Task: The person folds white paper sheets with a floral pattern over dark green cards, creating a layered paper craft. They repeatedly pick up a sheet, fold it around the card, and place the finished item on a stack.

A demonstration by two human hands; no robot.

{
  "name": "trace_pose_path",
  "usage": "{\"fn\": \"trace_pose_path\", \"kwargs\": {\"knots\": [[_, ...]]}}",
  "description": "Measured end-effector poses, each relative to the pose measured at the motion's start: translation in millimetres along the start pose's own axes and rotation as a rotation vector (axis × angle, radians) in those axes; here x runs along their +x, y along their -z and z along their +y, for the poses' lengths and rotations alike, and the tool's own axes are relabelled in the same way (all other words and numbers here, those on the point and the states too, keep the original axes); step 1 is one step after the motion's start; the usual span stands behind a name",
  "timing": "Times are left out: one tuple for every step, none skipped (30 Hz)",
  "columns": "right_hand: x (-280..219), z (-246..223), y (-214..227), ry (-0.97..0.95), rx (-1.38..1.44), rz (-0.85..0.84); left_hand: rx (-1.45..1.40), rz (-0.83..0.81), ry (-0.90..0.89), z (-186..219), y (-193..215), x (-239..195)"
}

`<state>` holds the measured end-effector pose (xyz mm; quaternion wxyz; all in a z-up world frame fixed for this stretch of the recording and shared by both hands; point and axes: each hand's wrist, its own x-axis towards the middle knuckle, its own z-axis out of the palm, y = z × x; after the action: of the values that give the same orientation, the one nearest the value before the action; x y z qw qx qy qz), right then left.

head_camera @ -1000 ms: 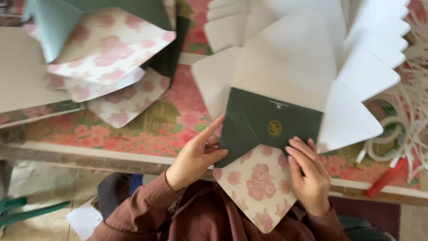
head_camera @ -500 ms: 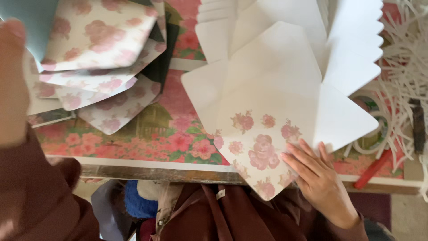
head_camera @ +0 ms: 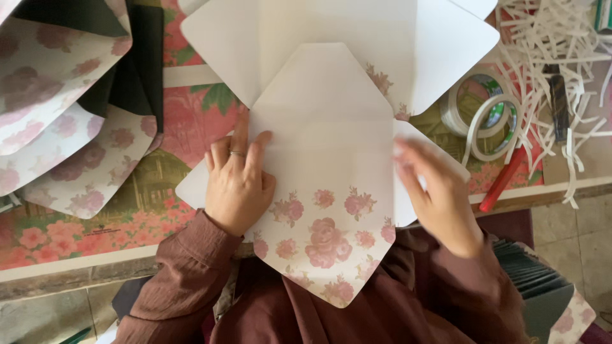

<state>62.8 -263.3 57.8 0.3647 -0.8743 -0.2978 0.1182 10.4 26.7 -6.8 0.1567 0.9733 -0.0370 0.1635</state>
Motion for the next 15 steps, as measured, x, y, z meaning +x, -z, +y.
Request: {"fn": "trace_pose_path", "kwargs": {"knots": [[9.4,10.7,-5.1,-0.001,-0.179,0.184,0.007,0.042,-0.018,-1.3,-1.0,-0.4],[20.9,21.9,-9.8,0.003,-0.358,0.369,0.017,0.088,-0.037,-3.7,-1.9,1.1],[23.1,26.4,-16.0,0.0,-0.359,0.376,0.017,0.088,-0.045,-6.5,-2.4,0.6],[26.3,31.5,-21.4,-0.034,-0.398,0.402,-0.047,0.097,-0.026,-9.0,-3.4,0.3],[29.7,36.6,-27.2,-0.067,-0.437,0.429,-0.111,0.106,-0.008,-11.9,-4.7,-0.1],[31.9,36.5,-27.6,-0.071,-0.436,0.425,-0.113,0.101,-0.006,-17.5,-6.0,2.6],[33.9,36.3,-28.6,-0.088,-0.436,0.441,-0.157,0.102,0.025,-23.4,-7.6,4.8],[36.0,36.3,-29.6,-0.104,-0.436,0.457,-0.201,0.104,0.056,-29.3,-9.3,6.8],[34.4,38.7,-31.0,-0.107,-0.437,0.454,-0.203,0.101,0.058,-30.6,-11.4,3.9],[35.4,41.5,-31.4,-0.098,-0.456,0.464,-0.24,0.122,0.104,-32.7,-13.4,3.7],[36.6,44.1,-31.5,-0.088,-0.476,0.475,-0.277,0.144,0.149,-34.8,-15.0,3.8],[37.2,46.7,-32.8,-0.087,-0.475,0.476,-0.275,0.145,0.148,-35.7,-17.8,2.8],[37.8,49.4,-34.4,-0.049,-0.556,0.502,-0.231,0.147,0.118,-36.8,-20.7,1.6],[37.1,51.8,-37.0,-0.012,-0.635,0.524,-0.186,0.144,0.091,-37.6,-23.3,-1.5],[37.5,47.0,-36.3,-0.012,-0.632,0.521,-0.184,0.141,0.093,-35.5,-21.4,-0.9]]}}
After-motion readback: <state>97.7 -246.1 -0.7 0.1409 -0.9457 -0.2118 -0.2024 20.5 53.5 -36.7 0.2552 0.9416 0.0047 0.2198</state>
